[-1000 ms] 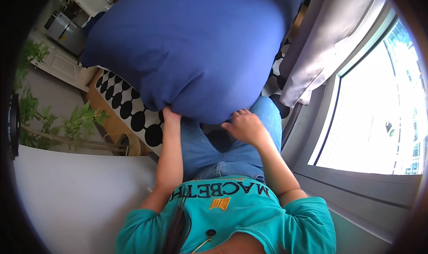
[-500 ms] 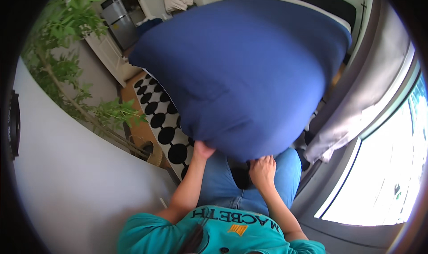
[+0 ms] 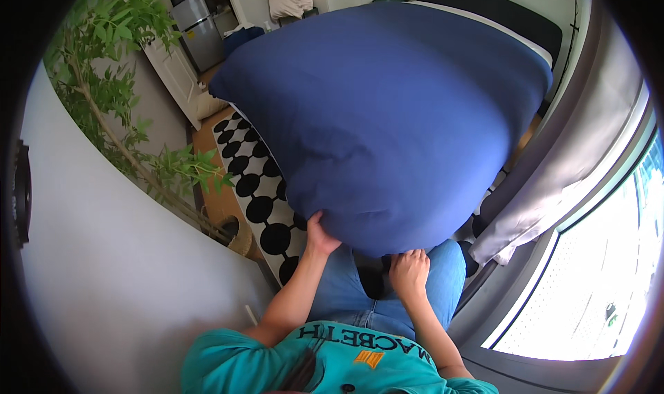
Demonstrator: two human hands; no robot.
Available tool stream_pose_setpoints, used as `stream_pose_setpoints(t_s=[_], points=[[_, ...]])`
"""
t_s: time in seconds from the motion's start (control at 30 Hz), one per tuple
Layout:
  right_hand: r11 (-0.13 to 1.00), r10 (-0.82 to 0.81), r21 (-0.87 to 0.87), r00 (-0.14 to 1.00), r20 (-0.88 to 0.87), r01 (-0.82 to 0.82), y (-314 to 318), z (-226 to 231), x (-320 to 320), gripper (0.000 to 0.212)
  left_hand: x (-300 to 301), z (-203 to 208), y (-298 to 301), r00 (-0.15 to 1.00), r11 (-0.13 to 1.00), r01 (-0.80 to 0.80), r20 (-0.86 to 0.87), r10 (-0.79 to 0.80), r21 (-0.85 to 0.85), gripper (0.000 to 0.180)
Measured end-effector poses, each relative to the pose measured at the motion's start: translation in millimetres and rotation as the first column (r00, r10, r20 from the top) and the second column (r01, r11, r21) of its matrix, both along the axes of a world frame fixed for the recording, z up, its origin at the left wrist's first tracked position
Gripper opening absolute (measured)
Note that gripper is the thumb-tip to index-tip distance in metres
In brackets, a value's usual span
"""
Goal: The person puts a blue duvet cover onto a white comforter on a bed, pulling the cover up and over the comforter by hand.
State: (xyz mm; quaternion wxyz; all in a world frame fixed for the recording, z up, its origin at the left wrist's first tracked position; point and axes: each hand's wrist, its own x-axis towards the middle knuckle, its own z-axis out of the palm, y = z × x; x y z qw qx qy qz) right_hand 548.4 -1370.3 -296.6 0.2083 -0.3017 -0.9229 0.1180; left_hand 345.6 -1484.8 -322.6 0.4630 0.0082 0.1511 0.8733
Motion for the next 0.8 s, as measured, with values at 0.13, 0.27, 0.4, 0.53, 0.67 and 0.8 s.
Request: stream_pose_setpoints(t_s=[0.13, 0.27, 0.4, 0.53, 0.67, 0.8], points=[[0.999, 0.000, -0.037, 0.999, 0.045, 0.002, -1, 5, -3, 0.027, -4, -2, 3, 1.000, 1.000, 0.009, -0.005, -0.009, 0.025, 0.051], [1.000, -0.002, 0.025, 1.000, 0.002, 0.002, -2, -1, -3, 0.027, -15, -5, -9, 0.985, 0.993, -0.024, -0.170, 0.003, -0.117, 0.055], [1.000, -0.015, -0.019, 1.000, 0.019, 0.015, 3, -7, 1, 0.025, -14, 7, -29, 0.974, 0.968, -0.203, -0.069, 0.215, 0.150, 0.058], [0.982, 0.025, -0.187, 0.999, -0.031, -0.030, -2, 5, -2, 0.025, -41, 29, -31, 0.956, 0.933, -0.264, -0.061, 0.287, 0.244, 0.067], [0.965, 0.084, -0.240, 0.992, -0.099, -0.106, 2, 12, -3, 0.025, -80, -10, -27, 0.974, 0.956, -0.202, -0.142, 0.174, -0.214, 0.054], [0.956, 0.037, -0.288, 0.997, -0.067, -0.055, 10, 6, 1, 0.022, -52, -51, -43, 0.868, 0.553, -0.339, -0.480, -0.129, -0.761, 0.040]])
